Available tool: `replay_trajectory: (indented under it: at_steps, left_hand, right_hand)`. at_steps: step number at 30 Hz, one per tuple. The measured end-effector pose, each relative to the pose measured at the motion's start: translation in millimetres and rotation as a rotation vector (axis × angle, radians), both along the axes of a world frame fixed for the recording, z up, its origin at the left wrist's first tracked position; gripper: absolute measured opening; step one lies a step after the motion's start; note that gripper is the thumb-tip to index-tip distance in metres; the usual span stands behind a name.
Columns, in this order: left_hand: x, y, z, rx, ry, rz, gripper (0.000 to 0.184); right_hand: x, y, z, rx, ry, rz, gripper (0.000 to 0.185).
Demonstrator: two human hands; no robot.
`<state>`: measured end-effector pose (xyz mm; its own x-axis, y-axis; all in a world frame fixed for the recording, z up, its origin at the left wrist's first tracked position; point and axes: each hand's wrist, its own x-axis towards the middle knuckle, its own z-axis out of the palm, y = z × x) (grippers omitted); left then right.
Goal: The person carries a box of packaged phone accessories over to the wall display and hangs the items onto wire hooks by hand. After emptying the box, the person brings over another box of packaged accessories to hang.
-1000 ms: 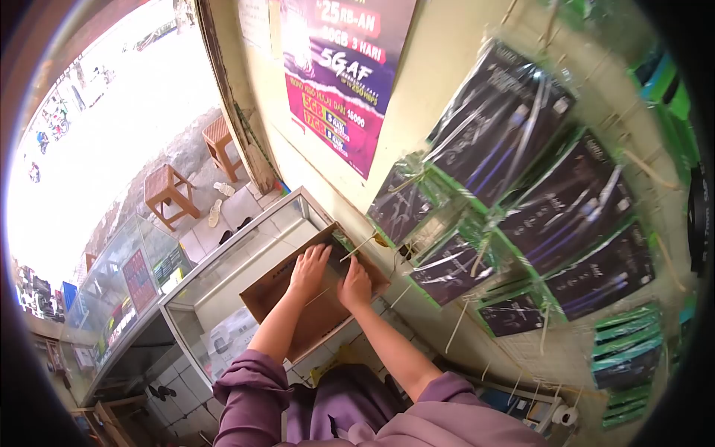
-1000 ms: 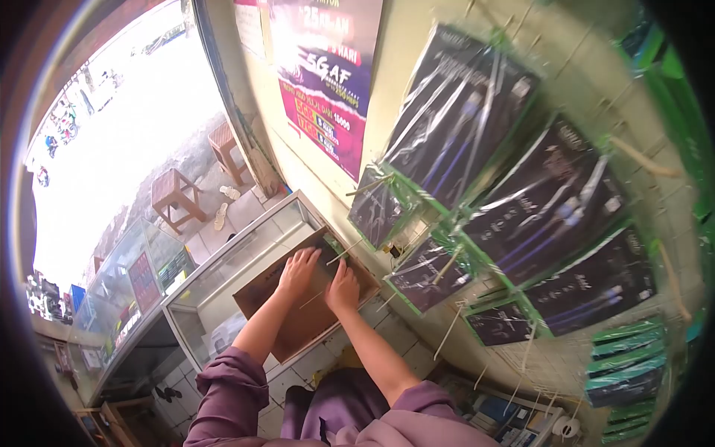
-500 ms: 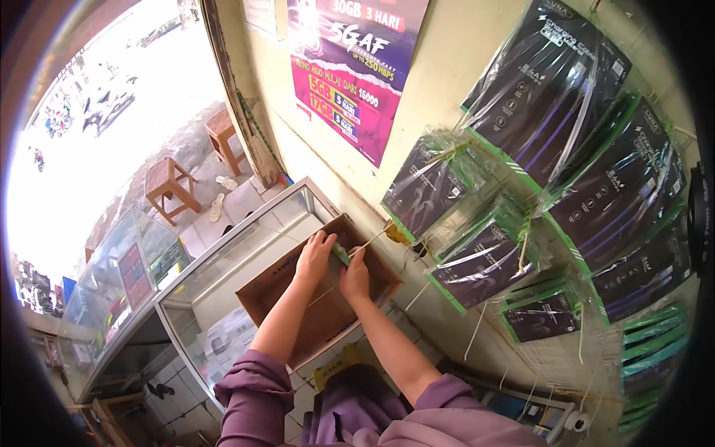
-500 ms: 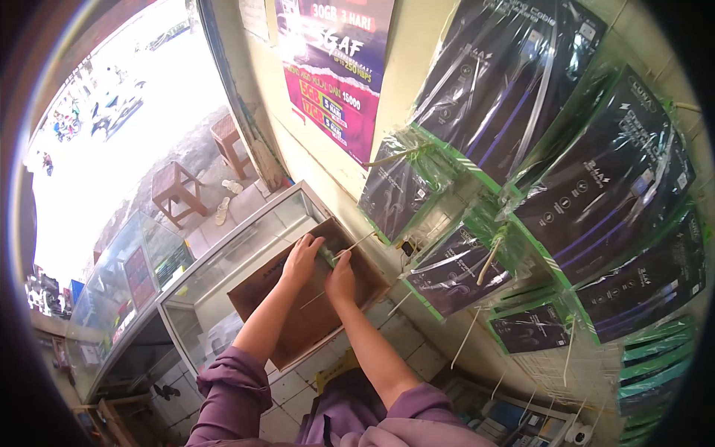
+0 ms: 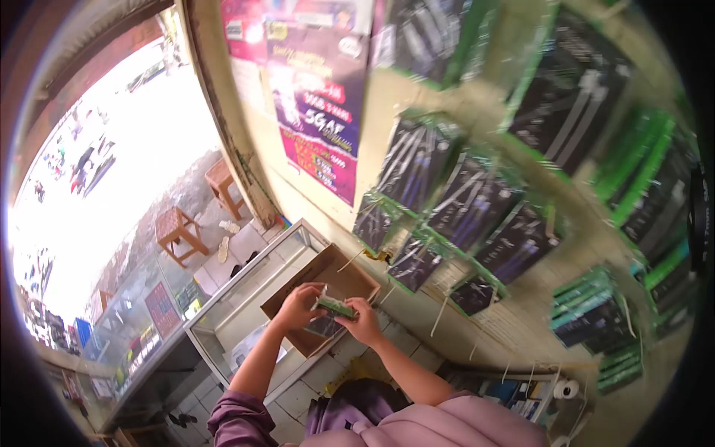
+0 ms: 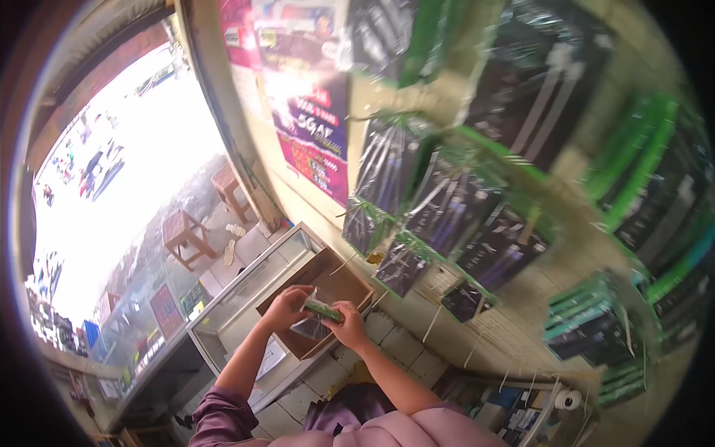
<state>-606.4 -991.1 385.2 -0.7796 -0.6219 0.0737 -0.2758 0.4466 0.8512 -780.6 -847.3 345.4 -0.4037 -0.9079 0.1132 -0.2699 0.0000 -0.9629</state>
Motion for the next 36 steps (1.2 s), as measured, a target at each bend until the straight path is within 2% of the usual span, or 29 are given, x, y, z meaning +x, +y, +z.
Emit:
replay_trajectory:
  at_steps: [2,3,5,6,8,9,11,13,14,16,20,22,36]
  left_hand:
    - [-11,28,19,0.195,0.035,-0.052,0.034]
    - [-18,46,38,0.259,-0.001,-0.09,0.032]
    - [-36,74,48,0.332,0.086,-0.16,0.03]
    - [-46,87,50,0.325,0.083,-0.201,0.03]
    - [-71,116,49,0.565,0.207,-0.187,0.038]
    - [-87,129,48,0.57,0.2,-0.223,0.038]
    - [-114,158,46,0.482,0.238,-0.149,0.037]
    - [-137,185,82,0.41,0.253,-0.183,0.036]
    - [-147,193,90,0.314,0.248,-0.181,0.038]
    - [-167,204,96,0.171,0.298,-0.174,0.043]
    - [-189,210,107,0.133,0.266,-0.143,0.043]
    - [-196,209,110,0.118,0.257,-0.147,0.043]
    - [-209,209,107,0.045,0.172,-0.129,0.044]
  right_hand:
    - [-14,36,26,-0.004,0.072,0.007,0.035]
    - [-23,54,39,0.007,0.142,0.039,0.035]
    - [-37,90,65,-0.049,0.165,-0.001,0.033]
    - [-43,107,71,-0.04,0.093,-0.014,0.033]
    - [-54,142,82,-0.03,0.024,-0.067,0.032]
    - [-59,158,86,0.0,-0.046,-0.134,0.032]
    - [-64,184,95,0.028,-0.119,-0.224,0.031]
    - [-69,200,109,-0.055,-0.061,-0.471,0.037]
    - [-73,204,114,-0.055,-0.062,-0.489,0.037]
    - [-80,208,122,-0.276,-0.135,-0.572,0.036]
    - [-96,209,131,-0.36,-0.143,-0.598,0.037]
    - [-104,209,129,-0.28,-0.119,-0.604,0.037]
    - [-118,207,130,-0.294,-0.181,-0.591,0.036]
